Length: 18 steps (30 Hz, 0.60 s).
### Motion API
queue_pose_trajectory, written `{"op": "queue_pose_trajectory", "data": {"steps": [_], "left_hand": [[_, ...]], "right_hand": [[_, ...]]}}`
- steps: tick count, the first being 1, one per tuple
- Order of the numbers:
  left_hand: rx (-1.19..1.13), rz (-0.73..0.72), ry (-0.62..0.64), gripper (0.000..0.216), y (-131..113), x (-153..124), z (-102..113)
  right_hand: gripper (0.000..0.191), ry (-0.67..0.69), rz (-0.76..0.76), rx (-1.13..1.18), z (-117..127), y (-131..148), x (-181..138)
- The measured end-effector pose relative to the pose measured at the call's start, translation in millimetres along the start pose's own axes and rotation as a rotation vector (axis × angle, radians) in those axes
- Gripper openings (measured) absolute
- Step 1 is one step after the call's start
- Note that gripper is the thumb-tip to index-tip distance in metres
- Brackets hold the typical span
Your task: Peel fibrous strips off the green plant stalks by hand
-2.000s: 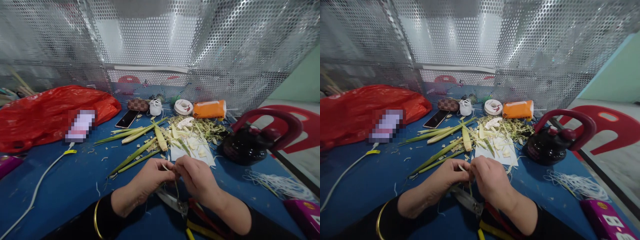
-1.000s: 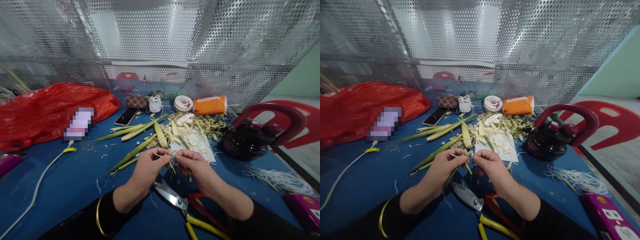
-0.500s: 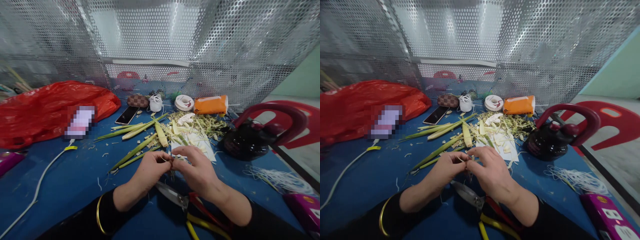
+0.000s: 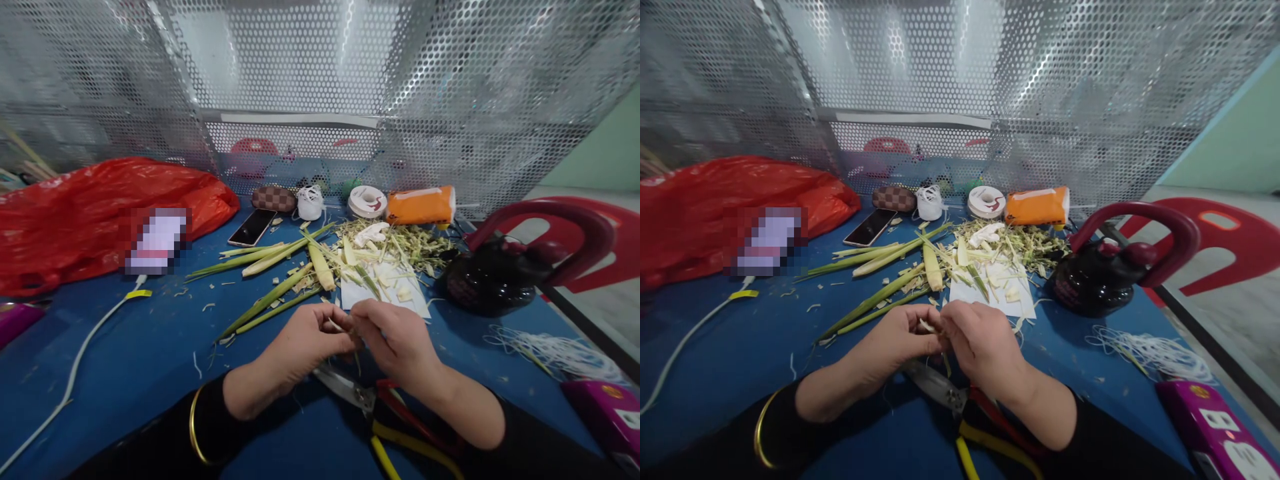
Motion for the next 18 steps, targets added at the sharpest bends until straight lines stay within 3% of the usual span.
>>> {"op": "queue_pose_trajectory", "data": {"steps": [4,8,13,16,18], "left_hand": [[0.182,-0.137,-0.098,0.013,-13,-3,5],[0.463,-0.425,-0.187,0.007,-37,-14,4],[0.711,-0.715,-0.194,0.012,-51,-31,-8],[0.703,-0.744,-0.217,0.013,-54,-33,-8],[0.577,-0.646,-0.243,0.011,-52,-27,0]], "right_hand": [[0.019,0.031,-0.3,0.171,-4,-23,-4],[0.024,0.073,-0.615,0.413,-20,-45,-13],[0.029,0.098,-0.854,0.654,-38,-54,-22],[0.031,0.125,-0.938,0.755,-44,-55,-25],[0.028,0.127,-0.971,0.829,-47,-55,-26]]}}
Point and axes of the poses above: each hand's wrist, its own x-axis towards the middle knuckle, its own z-axis out of the back of the hand, y = z × x, the point moved 10 cm from there along x, towards the middle knuckle, and after that the axes turned 6 degrees about -y, right-handed, at the moved point
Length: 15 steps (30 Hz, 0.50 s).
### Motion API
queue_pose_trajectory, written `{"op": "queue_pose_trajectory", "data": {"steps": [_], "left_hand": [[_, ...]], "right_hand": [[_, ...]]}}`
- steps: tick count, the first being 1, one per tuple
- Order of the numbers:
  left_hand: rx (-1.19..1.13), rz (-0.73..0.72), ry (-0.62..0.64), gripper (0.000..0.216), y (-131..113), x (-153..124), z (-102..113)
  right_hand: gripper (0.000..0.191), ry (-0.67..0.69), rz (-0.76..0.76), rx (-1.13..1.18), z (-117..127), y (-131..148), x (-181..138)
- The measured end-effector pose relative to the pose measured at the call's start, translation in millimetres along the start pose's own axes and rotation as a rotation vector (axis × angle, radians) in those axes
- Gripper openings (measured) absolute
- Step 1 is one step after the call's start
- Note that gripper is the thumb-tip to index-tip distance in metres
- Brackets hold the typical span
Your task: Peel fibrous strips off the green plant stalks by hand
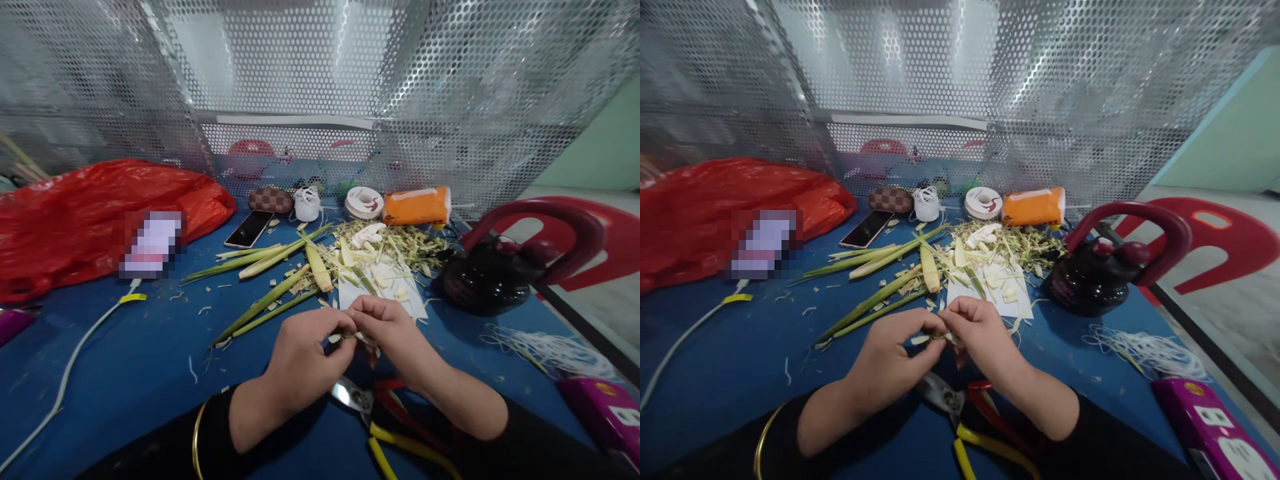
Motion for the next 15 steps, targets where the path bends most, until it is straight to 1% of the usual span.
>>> {"op": "queue_pose_trajectory", "data": {"steps": [1,3,5,7,10,12,13,15], "left_hand": [[-0.095,0.095,-0.007,0.008,8,2,1],[-0.359,0.316,-0.017,0.002,26,2,-2],[-0.648,0.527,-0.036,0.008,43,-1,-8],[-0.866,0.659,-0.058,0.013,53,-4,-14],[-1.02,0.723,-0.056,0.015,57,-7,-20],[-1.073,0.74,-0.043,0.016,58,-7,-22],[-1.097,0.751,-0.03,0.017,58,-8,-24],[-1.144,0.761,0.017,0.016,55,-8,-29]], "right_hand": [[0.027,0.004,-0.005,0.028,0,0,1],[0.026,-0.005,0.015,0.059,2,2,2],[0.025,-0.027,0.073,0.031,5,5,3],[0.025,-0.061,0.172,-0.057,8,12,3],[0.023,-0.088,0.36,-0.211,8,28,-4],[0.023,-0.08,0.463,-0.235,6,38,-9],[0.023,-0.064,0.476,-0.214,5,41,-11],[0.025,-0.001,0.41,-0.127,0,38,-10]]}}
Point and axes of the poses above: each hand's wrist, its own x-axis towards the middle knuckle, its own z-axis out of the back of the hand, y = z × x, the point moved 10 cm from there along x, towards the middle knuckle, and after that the axes turned 6 degrees about -y, right-handed, at the moved point
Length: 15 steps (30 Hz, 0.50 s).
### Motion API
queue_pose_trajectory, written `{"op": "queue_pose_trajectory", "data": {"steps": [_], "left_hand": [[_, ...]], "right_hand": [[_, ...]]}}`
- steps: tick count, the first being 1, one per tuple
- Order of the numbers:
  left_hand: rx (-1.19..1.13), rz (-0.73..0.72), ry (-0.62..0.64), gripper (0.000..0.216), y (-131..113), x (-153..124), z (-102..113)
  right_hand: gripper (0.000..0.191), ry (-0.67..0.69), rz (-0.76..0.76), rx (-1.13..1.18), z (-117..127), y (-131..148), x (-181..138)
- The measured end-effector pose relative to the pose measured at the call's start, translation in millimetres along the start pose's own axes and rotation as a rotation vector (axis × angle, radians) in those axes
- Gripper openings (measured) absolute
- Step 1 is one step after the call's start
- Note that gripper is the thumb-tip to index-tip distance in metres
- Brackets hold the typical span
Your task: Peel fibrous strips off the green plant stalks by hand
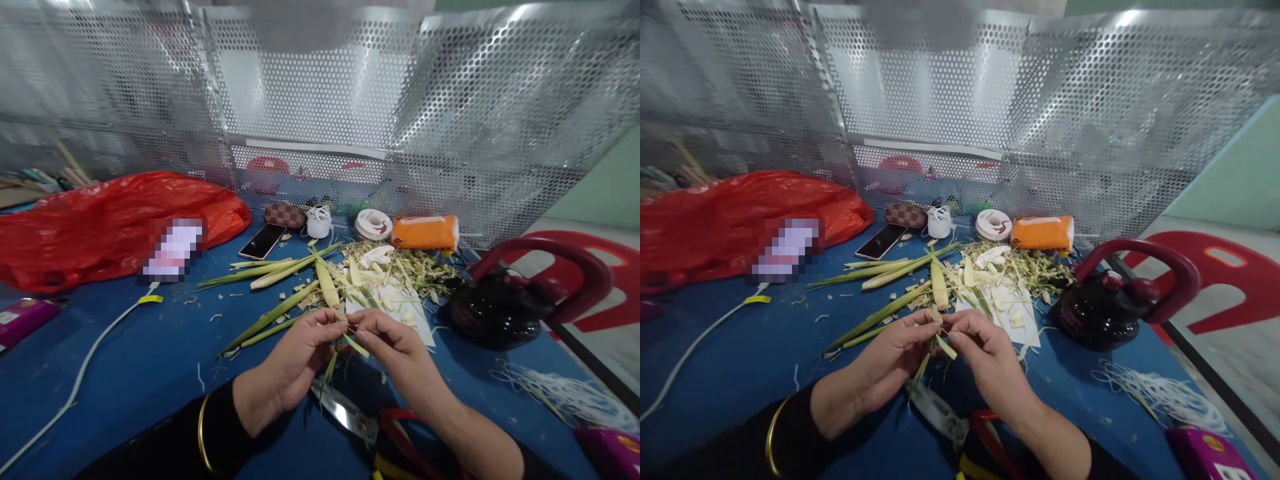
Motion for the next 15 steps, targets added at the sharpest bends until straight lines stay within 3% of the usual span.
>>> {"op": "queue_pose_trajectory", "data": {"steps": [6,11,15], "left_hand": [[0.009,0.04,0.073,0.017,5,-1,-5],[-0.032,0.044,0.073,0.008,6,1,-2],[-0.054,0.079,0.025,0.012,7,2,1]], "right_hand": [[0.03,0.208,-0.343,0.278,-32,-23,-12],[0.033,0.162,-0.363,0.359,-27,-27,-10],[0.03,0.049,-0.327,0.366,-12,-26,-5]]}}
Point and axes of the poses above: each hand's wrist, its own x-axis towards the middle knuckle, its own z-axis out of the back of the hand, y = z × x, the point moved 10 cm from there along x, towards the middle knuckle, and after that the axes turned 6 degrees about -y, right-handed, at the moved point
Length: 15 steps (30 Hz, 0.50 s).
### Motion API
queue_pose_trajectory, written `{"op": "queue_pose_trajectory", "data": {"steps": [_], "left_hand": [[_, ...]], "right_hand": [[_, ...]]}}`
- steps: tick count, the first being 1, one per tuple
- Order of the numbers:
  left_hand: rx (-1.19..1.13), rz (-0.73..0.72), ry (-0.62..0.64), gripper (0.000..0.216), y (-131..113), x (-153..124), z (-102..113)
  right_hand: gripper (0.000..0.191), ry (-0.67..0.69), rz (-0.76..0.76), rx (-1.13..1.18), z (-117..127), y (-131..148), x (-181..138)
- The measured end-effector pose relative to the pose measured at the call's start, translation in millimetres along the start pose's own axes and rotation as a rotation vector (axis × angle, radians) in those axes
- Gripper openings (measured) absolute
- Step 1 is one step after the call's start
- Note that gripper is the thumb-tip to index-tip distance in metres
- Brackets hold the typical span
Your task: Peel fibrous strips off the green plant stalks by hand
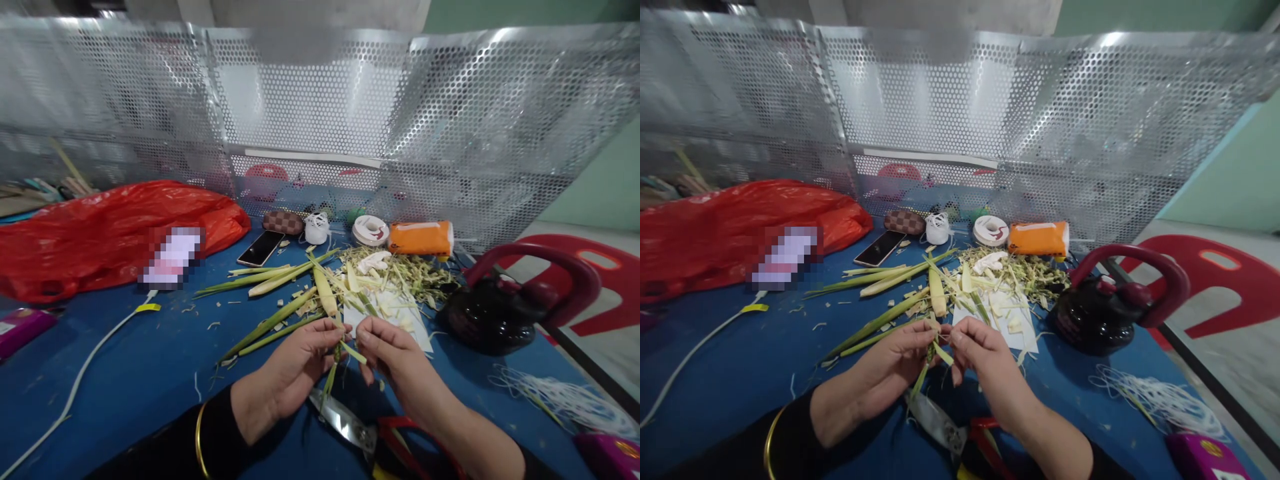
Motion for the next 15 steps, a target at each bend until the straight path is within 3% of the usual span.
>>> {"op": "queue_pose_trajectory", "data": {"steps": [4,10,15], "left_hand": [[-0.028,0.014,-0.016,0.013,-1,-1,-2],[-0.035,-0.012,-0.049,0.013,0,1,1],[0.045,0.002,-0.082,0.012,5,4,7]], "right_hand": [[0.032,-0.043,0.053,-0.049,3,6,0],[0.032,0.002,0.002,0.035,-1,5,-2],[0.035,0.01,0.062,-0.106,-1,13,-2]]}}
Point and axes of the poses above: each hand's wrist, its own x-axis towards the middle knuckle, its own z-axis out of the back of the hand, y = z × x, the point moved 10 cm from there along x, towards the middle knuckle, and after that the axes turned 6 degrees about -y, right-handed, at the moved point
